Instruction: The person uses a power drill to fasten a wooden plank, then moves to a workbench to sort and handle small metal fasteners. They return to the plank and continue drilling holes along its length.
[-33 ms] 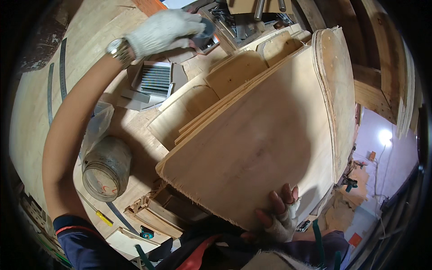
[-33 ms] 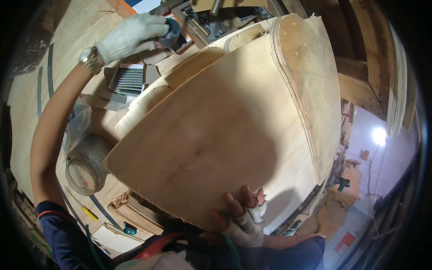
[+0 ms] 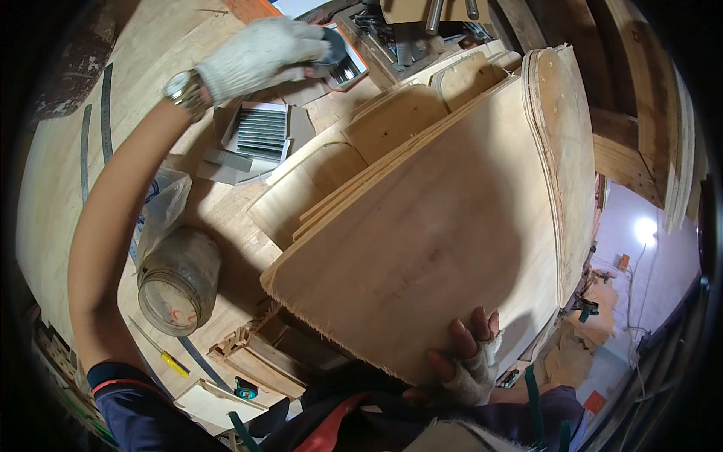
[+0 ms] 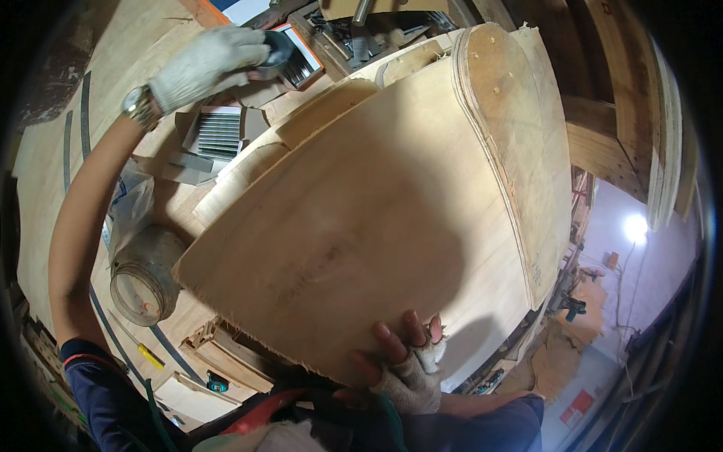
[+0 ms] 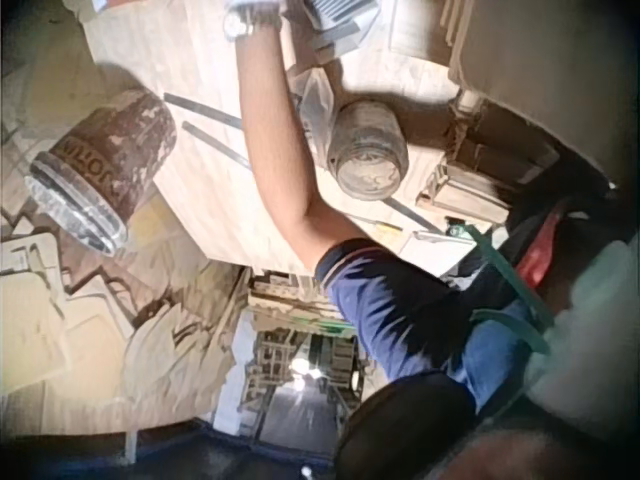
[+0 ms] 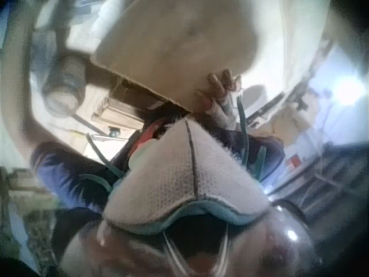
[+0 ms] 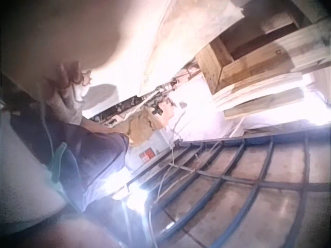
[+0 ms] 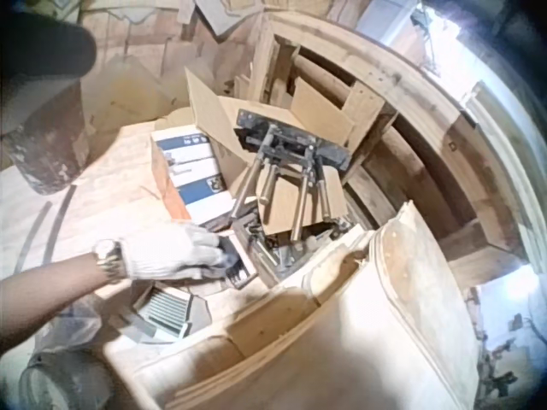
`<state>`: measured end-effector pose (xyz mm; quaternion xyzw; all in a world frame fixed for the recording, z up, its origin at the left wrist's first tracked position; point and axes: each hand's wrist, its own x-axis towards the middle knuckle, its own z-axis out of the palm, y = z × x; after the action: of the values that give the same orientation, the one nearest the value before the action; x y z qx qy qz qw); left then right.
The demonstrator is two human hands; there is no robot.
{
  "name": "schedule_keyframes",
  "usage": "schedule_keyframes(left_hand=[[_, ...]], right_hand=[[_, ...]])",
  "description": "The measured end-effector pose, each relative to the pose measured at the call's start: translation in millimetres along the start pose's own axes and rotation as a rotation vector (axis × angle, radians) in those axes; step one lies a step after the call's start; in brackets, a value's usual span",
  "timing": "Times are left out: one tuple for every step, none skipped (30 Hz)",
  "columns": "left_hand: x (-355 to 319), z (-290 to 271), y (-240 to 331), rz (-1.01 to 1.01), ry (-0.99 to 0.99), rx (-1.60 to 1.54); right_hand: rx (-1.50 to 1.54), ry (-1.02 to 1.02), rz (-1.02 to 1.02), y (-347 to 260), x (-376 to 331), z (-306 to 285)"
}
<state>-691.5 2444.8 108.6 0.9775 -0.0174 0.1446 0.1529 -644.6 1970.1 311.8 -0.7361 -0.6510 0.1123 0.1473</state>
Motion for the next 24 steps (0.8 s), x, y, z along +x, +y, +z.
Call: schedule_keyframes(left_hand=[[-8.8,-14.1,3.7,0.023,-0.046,0.033],[-24.3,-20.2,5.1,-0.028,-0.062,0.094],[-43.2,-22.8,4.8,-0.081,-0.073,0.139],[-59.5,-24.9,2.5,-0.136,-0.087,0.192],[-75.6,-24.4,-1.8,-0.154,-0.093,0.232],[-94.6,-22.8,-4.2,-0.180,-0.103,0.278],[-101.6,-23.8,-1.4,-0.197,-0.111,0.313],[-108.5,-25.4,0.8,-0.298,-0.211,0.328],[-110.7,-25.9,1.5,-0.377,-0.258,0.303],[-112.5,-25.8,1.8,-0.454,-0.304,0.277],[-113.7,-25.0,1.7,-0.530,-0.351,0.251],[-124.5,-21.1,1.0,-0.522,-0.311,0.251],[-135.5,-13.9,-2.7,-0.504,-0.268,0.251],[-145.9,-7.1,-6.7,-0.484,-0.226,0.253],[-148.4,-2.5,-8.4,-0.492,-0.204,0.246],[-151.1,2.1,-9.6,-0.500,-0.183,0.239],[-153.5,6.3,-11.2,-0.508,-0.162,0.232],[-152.7,4.1,-7.5,-0.519,-0.135,0.234],[-153.1,0.9,-3.6,-0.530,-0.107,0.236],[-153.1,-2.7,0.0,-0.542,-0.079,0.238],[-146.2,-10.9,4.7,-0.565,-0.102,0.230],[-141.3,-18.8,8.8,-0.598,-0.120,0.215],[-135.9,-24.1,12.6,-0.631,-0.137,0.200],[-131.0,-29.6,17.1,-0.597,-0.129,0.192]], right_hand=[[0.004,-0.010,0.020,1.1,-1.1,0.6],[0.007,-0.022,0.024,0.6,-1.1,-0.4],[0.003,-0.047,0.033,-4.1,0.6,-3.5],[-0.002,-0.057,0.034,-5.0,1.2,-4.8],[-0.008,-0.067,0.038,-6.0,1.5,-5.9],[-0.006,-0.076,0.032,-3.2,1.0,-5.4],[-0.003,-0.055,0.006,-2.0,2.4,-3.5],[0.000,-0.033,-0.018,0.3,4.1,-0.4],[0.005,-0.007,-0.043,2.1,4.6,1.6],[0.001,-0.016,-0.041,2.6,4.4,1.3],[-0.002,-0.024,-0.038,3.2,3.4,0.2],[-0.004,-0.038,-0.048,5.3,3.9,-1.5],[-0.010,-0.048,-0.051,6.2,3.5,-2.7],[-0.013,-0.056,-0.051,6.5,2.4,-3.5],[-0.019,-0.066,-0.041,4.8,2.0,-4.0],[-0.023,-0.074,-0.026,2.6,2.5,-4.6],[-0.027,-0.081,-0.010,0.0,3.3,-5.3],[-0.037,-0.090,0.016,-1.8,2.3,-5.5],[-0.047,-0.099,0.043,-3.7,1.3,-5.7],[-0.067,-0.109,0.083,-6.1,-1.7,-6.3],[-0.059,-0.102,0.092,-4.8,-4.7,-5.6],[-0.059,-0.104,0.094,-4.8,-3.8,-5.9],[-0.039,-0.099,0.057,-3.2,0.5,-6.4],[-0.012,-0.091,0.020,-2.3,2.1,-5.7]])
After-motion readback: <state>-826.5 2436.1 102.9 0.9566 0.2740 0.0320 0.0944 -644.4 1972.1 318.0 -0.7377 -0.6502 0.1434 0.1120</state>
